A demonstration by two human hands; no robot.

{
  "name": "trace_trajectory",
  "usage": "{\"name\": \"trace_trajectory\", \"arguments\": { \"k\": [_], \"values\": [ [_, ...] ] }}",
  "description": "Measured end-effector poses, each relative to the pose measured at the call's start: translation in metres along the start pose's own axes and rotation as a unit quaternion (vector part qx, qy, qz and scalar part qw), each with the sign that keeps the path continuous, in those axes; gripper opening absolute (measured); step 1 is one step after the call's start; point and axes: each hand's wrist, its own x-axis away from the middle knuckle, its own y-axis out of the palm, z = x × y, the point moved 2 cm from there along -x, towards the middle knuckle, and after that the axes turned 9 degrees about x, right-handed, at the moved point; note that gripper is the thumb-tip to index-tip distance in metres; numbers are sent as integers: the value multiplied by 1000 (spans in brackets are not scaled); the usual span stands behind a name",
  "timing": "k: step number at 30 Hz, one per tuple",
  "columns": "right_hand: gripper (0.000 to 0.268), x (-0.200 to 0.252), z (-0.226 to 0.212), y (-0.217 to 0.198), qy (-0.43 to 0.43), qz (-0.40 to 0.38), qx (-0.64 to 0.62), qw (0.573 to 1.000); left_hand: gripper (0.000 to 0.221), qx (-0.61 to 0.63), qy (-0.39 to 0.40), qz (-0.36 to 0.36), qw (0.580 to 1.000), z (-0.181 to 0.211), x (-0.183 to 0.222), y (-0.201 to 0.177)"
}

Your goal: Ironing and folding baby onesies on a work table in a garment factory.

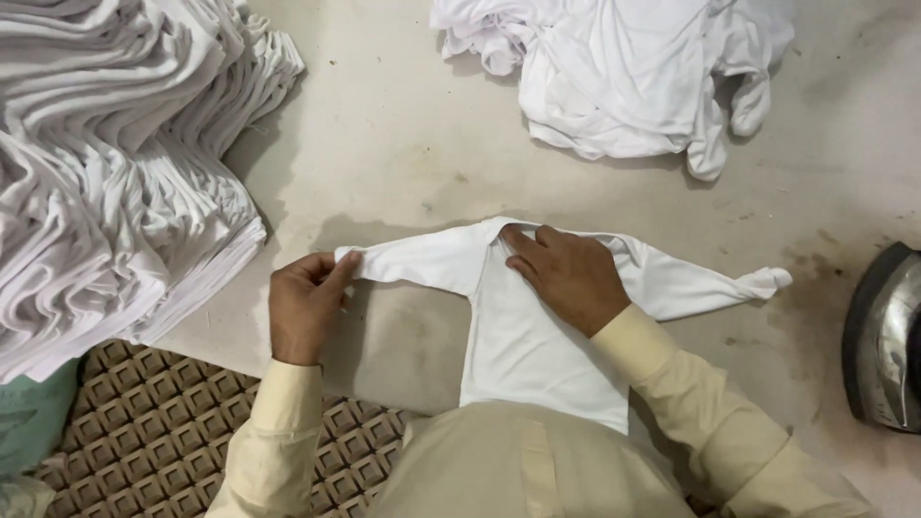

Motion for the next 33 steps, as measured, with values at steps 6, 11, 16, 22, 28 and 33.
{"name": "trace_trajectory", "arguments": {
  "k": [6,11,16,22,28,33],
  "values": [
    [35,-14,1,8,26,26,-66,997,44,-193,62,-55,978,13,0,22],
    [25,17,31,29,85,91,-87,988,52,-218,27,-71,973,32,5,-2],
    [24,20,-21,1,-67,172,26,982,52,-218,29,-84,972,25,10,-3],
    [40,23,-12,20,-25,155,55,986,62,-315,31,-20,948,8,13,-23],
    [28,60,-26,19,-1,147,0,989,66,-385,157,100,904,1,27,11],
    [42,87,-107,29,-273,-100,-63,955,60,-316,460,-116,822,24,57,142]
  ]
}}
